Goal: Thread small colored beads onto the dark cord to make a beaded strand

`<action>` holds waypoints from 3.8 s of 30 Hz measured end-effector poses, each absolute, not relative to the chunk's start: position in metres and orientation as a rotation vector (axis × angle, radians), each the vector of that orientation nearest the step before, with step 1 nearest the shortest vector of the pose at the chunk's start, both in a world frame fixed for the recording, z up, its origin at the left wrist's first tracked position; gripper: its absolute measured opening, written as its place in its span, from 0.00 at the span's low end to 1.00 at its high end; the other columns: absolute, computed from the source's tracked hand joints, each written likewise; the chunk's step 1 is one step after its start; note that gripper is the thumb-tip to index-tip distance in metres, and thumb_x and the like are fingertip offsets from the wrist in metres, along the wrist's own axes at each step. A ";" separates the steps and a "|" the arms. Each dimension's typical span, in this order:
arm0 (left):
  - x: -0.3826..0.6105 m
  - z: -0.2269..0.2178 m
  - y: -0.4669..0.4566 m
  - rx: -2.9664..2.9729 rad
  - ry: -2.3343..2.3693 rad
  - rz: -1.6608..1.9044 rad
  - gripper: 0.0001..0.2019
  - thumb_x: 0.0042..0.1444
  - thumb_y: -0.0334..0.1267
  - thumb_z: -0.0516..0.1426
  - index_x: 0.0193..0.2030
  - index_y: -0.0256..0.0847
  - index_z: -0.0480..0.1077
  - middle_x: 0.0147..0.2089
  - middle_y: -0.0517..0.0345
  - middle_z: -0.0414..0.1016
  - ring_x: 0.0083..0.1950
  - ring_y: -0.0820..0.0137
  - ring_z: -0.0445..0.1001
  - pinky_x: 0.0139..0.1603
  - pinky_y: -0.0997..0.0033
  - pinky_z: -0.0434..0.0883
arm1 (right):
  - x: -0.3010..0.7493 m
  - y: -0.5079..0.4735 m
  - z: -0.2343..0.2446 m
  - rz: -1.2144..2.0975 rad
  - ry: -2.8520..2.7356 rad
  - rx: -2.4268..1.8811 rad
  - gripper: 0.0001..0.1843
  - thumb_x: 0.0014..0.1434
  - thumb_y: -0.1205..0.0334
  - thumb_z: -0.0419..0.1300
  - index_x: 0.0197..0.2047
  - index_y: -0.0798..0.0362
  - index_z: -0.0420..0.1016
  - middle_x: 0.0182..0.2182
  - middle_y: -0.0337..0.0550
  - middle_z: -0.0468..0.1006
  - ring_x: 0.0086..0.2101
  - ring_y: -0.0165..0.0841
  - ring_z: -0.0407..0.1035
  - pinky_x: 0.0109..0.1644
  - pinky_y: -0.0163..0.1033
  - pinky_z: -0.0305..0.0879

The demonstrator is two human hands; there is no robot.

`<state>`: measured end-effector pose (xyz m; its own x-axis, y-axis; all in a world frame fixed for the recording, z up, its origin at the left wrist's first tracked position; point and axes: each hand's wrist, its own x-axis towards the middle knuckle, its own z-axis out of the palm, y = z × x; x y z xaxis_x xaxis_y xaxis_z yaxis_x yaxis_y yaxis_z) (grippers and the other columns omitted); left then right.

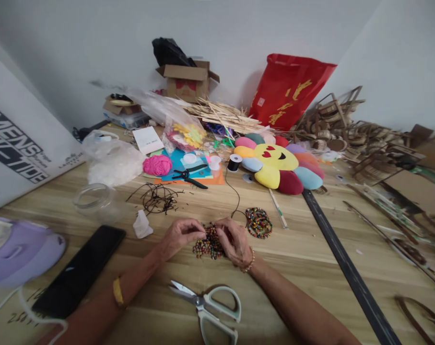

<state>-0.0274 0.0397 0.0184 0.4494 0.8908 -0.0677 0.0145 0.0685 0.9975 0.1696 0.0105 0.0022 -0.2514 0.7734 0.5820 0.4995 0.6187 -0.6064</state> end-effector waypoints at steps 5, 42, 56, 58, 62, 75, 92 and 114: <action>-0.026 0.018 0.037 1.369 0.862 0.801 0.09 0.45 0.39 0.65 0.28 0.34 0.75 0.29 0.56 0.77 0.32 0.71 0.72 0.37 0.72 0.69 | 0.169 0.007 0.002 0.377 -2.011 -0.871 0.10 0.61 0.62 0.53 0.47 0.53 0.66 0.37 0.49 0.75 0.38 0.36 0.71 0.38 0.39 0.68; -0.008 0.028 0.022 1.738 0.952 0.755 0.08 0.53 0.38 0.58 0.31 0.34 0.75 0.28 0.56 0.76 0.31 0.71 0.70 0.34 0.74 0.66 | 0.189 -0.002 0.067 0.600 -2.355 -1.118 0.05 0.61 0.67 0.57 0.34 0.51 0.73 0.29 0.40 0.76 0.27 0.29 0.69 0.31 0.32 0.60; -0.012 0.000 0.025 1.680 0.926 0.697 0.08 0.49 0.38 0.59 0.27 0.34 0.71 0.25 0.58 0.70 0.26 0.74 0.65 0.28 0.77 0.62 | 0.180 -0.010 0.033 0.613 -2.267 -1.189 0.05 0.60 0.68 0.56 0.32 0.53 0.70 0.24 0.37 0.73 0.23 0.27 0.65 0.28 0.30 0.56; -0.012 0.003 0.026 1.703 0.933 0.671 0.07 0.49 0.38 0.58 0.27 0.34 0.71 0.24 0.59 0.70 0.26 0.74 0.64 0.27 0.77 0.61 | 0.180 -0.013 0.019 0.575 -2.210 -1.181 0.06 0.61 0.67 0.54 0.32 0.53 0.69 0.25 0.39 0.72 0.24 0.29 0.66 0.29 0.31 0.58; -0.014 0.006 0.026 1.714 0.976 0.699 0.10 0.50 0.41 0.58 0.25 0.35 0.70 0.24 0.60 0.68 0.26 0.74 0.63 0.28 0.76 0.60 | 0.178 -0.016 0.002 0.531 -2.054 -1.141 0.07 0.63 0.66 0.52 0.33 0.53 0.69 0.29 0.43 0.71 0.28 0.31 0.66 0.32 0.33 0.61; -0.020 0.008 0.040 1.366 1.169 0.909 0.18 0.49 0.51 0.56 0.23 0.36 0.66 0.18 0.65 0.60 0.22 0.75 0.58 0.25 0.75 0.57 | 0.188 -0.001 -0.012 1.116 -1.460 -1.256 0.17 0.57 0.48 0.59 0.31 0.55 0.69 0.21 0.36 0.66 0.21 0.26 0.58 0.24 0.31 0.56; -0.020 0.002 0.047 1.473 1.142 0.805 0.15 0.48 0.48 0.58 0.23 0.37 0.67 0.20 0.62 0.67 0.25 0.73 0.65 0.29 0.75 0.64 | 0.187 0.007 -0.015 1.144 -1.439 -1.257 0.18 0.56 0.47 0.59 0.31 0.56 0.70 0.23 0.38 0.68 0.24 0.27 0.59 0.26 0.32 0.55; -0.021 -0.005 0.049 1.469 1.077 0.765 0.10 0.46 0.41 0.61 0.28 0.35 0.73 0.27 0.57 0.75 0.30 0.71 0.70 0.34 0.74 0.67 | 0.193 0.005 -0.010 1.240 -1.438 -1.155 0.18 0.54 0.48 0.61 0.32 0.57 0.71 0.22 0.36 0.67 0.23 0.26 0.58 0.26 0.32 0.55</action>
<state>-0.0208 0.0489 -0.0048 0.3769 0.9208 -0.1001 0.2093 0.0206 0.9776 0.1927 0.0055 -0.0102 -0.1730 0.9837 0.0486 0.0969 0.0661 -0.9931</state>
